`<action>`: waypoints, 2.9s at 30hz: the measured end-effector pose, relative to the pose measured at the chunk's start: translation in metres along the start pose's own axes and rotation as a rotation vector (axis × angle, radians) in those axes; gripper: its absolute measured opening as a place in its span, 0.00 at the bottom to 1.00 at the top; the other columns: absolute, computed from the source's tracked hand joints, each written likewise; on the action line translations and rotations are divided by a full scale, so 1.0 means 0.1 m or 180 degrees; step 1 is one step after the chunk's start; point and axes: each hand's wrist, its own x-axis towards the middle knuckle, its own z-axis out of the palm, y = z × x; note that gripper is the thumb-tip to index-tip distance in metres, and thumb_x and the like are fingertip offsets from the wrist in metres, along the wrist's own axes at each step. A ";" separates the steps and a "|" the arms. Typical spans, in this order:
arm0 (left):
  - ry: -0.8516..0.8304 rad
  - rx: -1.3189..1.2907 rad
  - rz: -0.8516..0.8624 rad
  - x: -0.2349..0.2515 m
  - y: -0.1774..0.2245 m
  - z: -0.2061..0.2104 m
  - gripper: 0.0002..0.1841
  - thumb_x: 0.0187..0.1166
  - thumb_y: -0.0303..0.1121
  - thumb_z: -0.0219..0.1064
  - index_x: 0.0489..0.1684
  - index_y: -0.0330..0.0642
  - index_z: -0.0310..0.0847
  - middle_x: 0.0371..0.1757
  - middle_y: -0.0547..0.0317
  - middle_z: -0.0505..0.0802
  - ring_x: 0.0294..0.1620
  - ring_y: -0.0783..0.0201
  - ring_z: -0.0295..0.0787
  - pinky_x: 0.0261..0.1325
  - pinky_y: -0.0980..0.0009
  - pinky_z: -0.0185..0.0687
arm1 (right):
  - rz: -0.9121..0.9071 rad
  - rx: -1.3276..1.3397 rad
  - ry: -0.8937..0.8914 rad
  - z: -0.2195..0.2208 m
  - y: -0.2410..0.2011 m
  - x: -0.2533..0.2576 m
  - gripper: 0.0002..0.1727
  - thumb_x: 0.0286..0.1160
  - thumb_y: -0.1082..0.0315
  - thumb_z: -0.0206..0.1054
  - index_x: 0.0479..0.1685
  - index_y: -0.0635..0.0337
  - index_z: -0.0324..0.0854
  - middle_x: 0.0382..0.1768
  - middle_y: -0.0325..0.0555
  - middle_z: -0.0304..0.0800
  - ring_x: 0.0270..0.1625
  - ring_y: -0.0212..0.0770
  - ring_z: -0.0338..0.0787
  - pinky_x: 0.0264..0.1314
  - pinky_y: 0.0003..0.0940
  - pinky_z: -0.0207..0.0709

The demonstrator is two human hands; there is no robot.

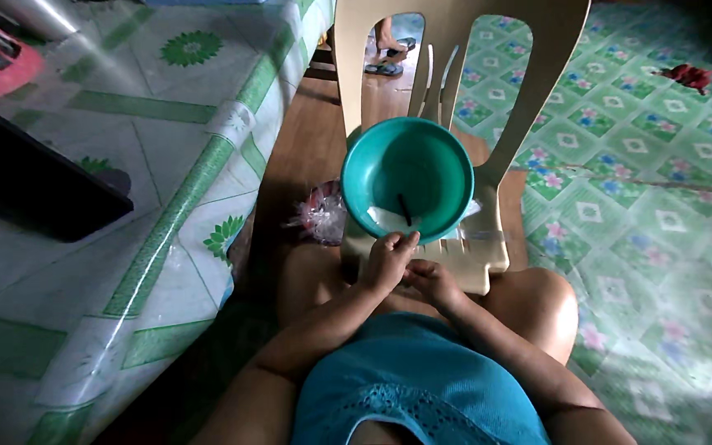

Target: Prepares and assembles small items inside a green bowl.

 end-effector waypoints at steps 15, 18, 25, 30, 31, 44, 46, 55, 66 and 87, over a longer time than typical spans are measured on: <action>-0.0179 -0.0906 -0.0566 0.02 -0.02 -0.05 0.08 0.77 0.34 0.75 0.43 0.39 0.87 0.41 0.57 0.92 0.43 0.67 0.88 0.52 0.67 0.85 | 0.0319 0.0344 0.0251 -0.05 -0.01 0.02 0.09 0.84 0.68 0.64 0.37 0.61 0.85 0.31 0.32 0.88 0.36 0.23 0.86 0.48 0.25 0.82; -0.0538 -0.1071 -0.0562 0.01 0.01 -0.08 0.16 0.85 0.33 0.66 0.65 0.34 0.83 0.51 0.54 0.93 0.50 0.65 0.91 0.58 0.68 0.86 | 0.0347 0.0649 0.0495 -0.06 0.02 0.02 0.09 0.85 0.69 0.62 0.38 0.63 0.85 0.32 0.36 0.89 0.36 0.27 0.88 0.47 0.28 0.85; -0.0326 -0.0733 -0.0674 -0.04 0.01 -0.05 0.07 0.74 0.31 0.78 0.38 0.37 0.89 0.36 0.58 0.92 0.39 0.69 0.88 0.50 0.71 0.85 | 0.0349 0.0306 0.0254 -0.06 0.03 0.00 0.09 0.83 0.66 0.66 0.40 0.62 0.87 0.33 0.34 0.89 0.39 0.25 0.88 0.51 0.28 0.84; -0.0373 -0.0748 -0.0712 -0.03 -0.03 -0.08 0.08 0.73 0.31 0.79 0.39 0.37 0.89 0.38 0.57 0.93 0.43 0.68 0.89 0.54 0.69 0.85 | 0.0012 -0.0202 0.0420 -0.24 -0.06 -0.07 0.12 0.81 0.63 0.66 0.50 0.65 0.82 0.39 0.39 0.87 0.42 0.27 0.86 0.52 0.28 0.83; -0.0365 -0.0726 -0.0713 -0.03 -0.02 -0.08 0.08 0.72 0.31 0.79 0.39 0.37 0.88 0.39 0.57 0.92 0.43 0.68 0.89 0.54 0.69 0.85 | -0.0244 -0.0481 0.0671 -0.30 -0.10 -0.09 0.12 0.79 0.65 0.67 0.48 0.66 0.82 0.39 0.40 0.86 0.43 0.28 0.86 0.52 0.29 0.82; -0.0479 -0.0439 -0.0495 -0.08 -0.01 -0.11 0.07 0.70 0.31 0.80 0.37 0.39 0.89 0.35 0.61 0.93 0.39 0.73 0.88 0.49 0.72 0.85 | -0.2502 -0.3208 0.0583 -0.67 -0.52 0.15 0.08 0.77 0.65 0.67 0.33 0.53 0.90 0.64 0.51 0.88 0.69 0.57 0.83 0.72 0.62 0.70; -0.0439 -0.0344 -0.0516 -0.06 -0.02 -0.15 0.07 0.71 0.32 0.79 0.38 0.39 0.89 0.36 0.61 0.93 0.40 0.72 0.88 0.50 0.72 0.85 | -0.2407 -0.3132 0.0757 -0.72 -0.64 0.15 0.08 0.77 0.67 0.67 0.34 0.56 0.90 0.64 0.53 0.88 0.70 0.60 0.83 0.73 0.65 0.70; -0.0351 -0.0070 -0.0352 -0.03 -0.05 -0.20 0.10 0.68 0.33 0.82 0.38 0.40 0.90 0.35 0.61 0.94 0.39 0.74 0.90 0.50 0.73 0.87 | -0.0741 -0.1322 0.0321 -0.47 -0.68 0.22 0.18 0.74 0.77 0.72 0.61 0.70 0.78 0.47 0.54 0.90 0.48 0.41 0.91 0.57 0.42 0.86; 0.0529 -0.0249 0.0024 0.01 -0.05 -1.02 0.07 0.74 0.31 0.77 0.45 0.40 0.90 0.43 0.61 0.94 0.44 0.70 0.91 0.54 0.70 0.88 | 0.0729 -0.3252 -0.0019 -0.60 -0.65 1.62 0.28 0.85 0.52 0.64 0.75 0.61 0.75 0.61 0.65 0.88 0.65 0.68 0.88 0.65 0.74 0.77; 0.0581 -0.1540 -0.0172 0.63 0.10 -0.78 0.19 0.82 0.52 0.68 0.64 0.55 0.84 0.65 0.62 0.89 0.64 0.62 0.86 0.65 0.55 0.84 | -0.1266 0.0231 0.2210 -1.30 -0.13 1.00 0.19 0.80 0.72 0.67 0.67 0.67 0.78 0.59 0.47 0.88 0.60 0.34 0.88 0.67 0.34 0.84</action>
